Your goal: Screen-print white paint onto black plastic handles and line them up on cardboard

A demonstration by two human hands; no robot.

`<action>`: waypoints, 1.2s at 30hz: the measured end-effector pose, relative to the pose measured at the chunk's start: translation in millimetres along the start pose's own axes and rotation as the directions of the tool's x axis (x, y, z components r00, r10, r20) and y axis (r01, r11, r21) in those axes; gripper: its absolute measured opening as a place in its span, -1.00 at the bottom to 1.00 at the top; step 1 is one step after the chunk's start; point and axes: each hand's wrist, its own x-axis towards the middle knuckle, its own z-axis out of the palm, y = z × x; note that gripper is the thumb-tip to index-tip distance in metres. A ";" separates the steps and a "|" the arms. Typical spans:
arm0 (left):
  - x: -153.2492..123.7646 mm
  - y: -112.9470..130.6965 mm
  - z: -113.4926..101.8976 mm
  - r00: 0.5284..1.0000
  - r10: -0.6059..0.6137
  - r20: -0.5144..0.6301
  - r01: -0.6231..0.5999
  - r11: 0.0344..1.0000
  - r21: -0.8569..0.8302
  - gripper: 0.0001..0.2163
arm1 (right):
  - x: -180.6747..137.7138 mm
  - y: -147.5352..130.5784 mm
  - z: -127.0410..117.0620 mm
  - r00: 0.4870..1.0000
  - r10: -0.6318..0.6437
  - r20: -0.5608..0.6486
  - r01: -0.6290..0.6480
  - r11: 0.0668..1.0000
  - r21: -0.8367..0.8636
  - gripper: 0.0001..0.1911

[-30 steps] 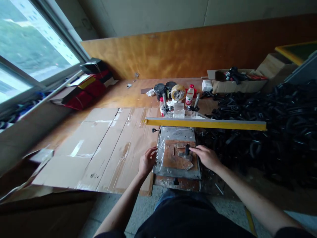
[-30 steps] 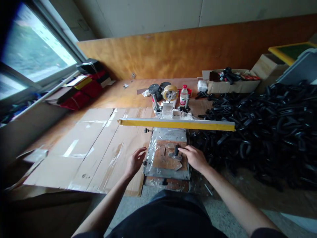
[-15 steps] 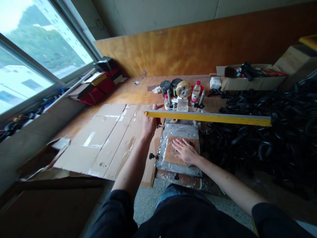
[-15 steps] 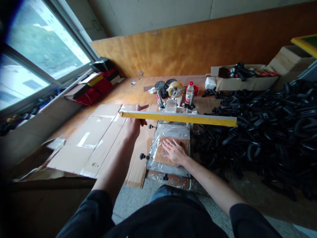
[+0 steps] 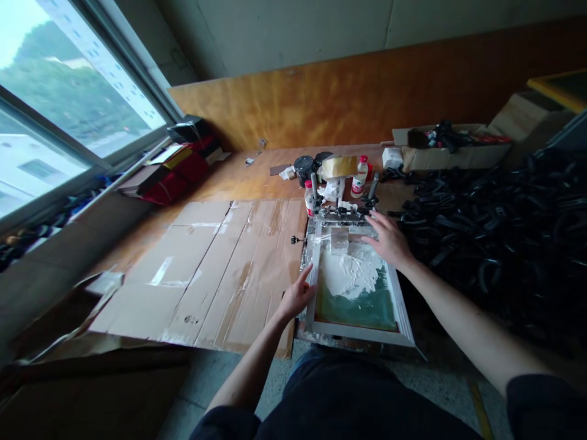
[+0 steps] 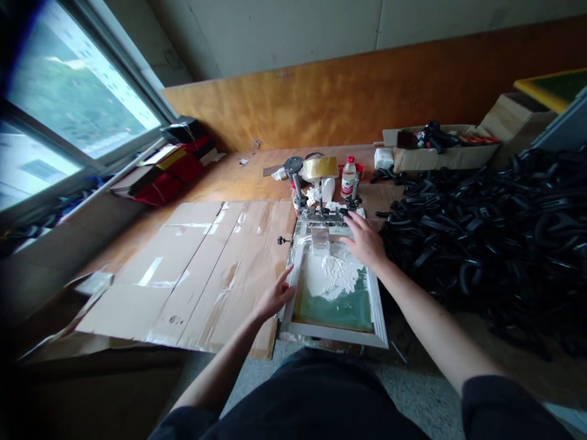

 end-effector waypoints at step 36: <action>0.9 3.3 -2.0 0.994 -0.087 0.068 0.106 0.913 -0.394 -0.26 | -0.4 -71.6 28.4 0.954 -0.193 0.228 0.180 0.981 0.077 -0.57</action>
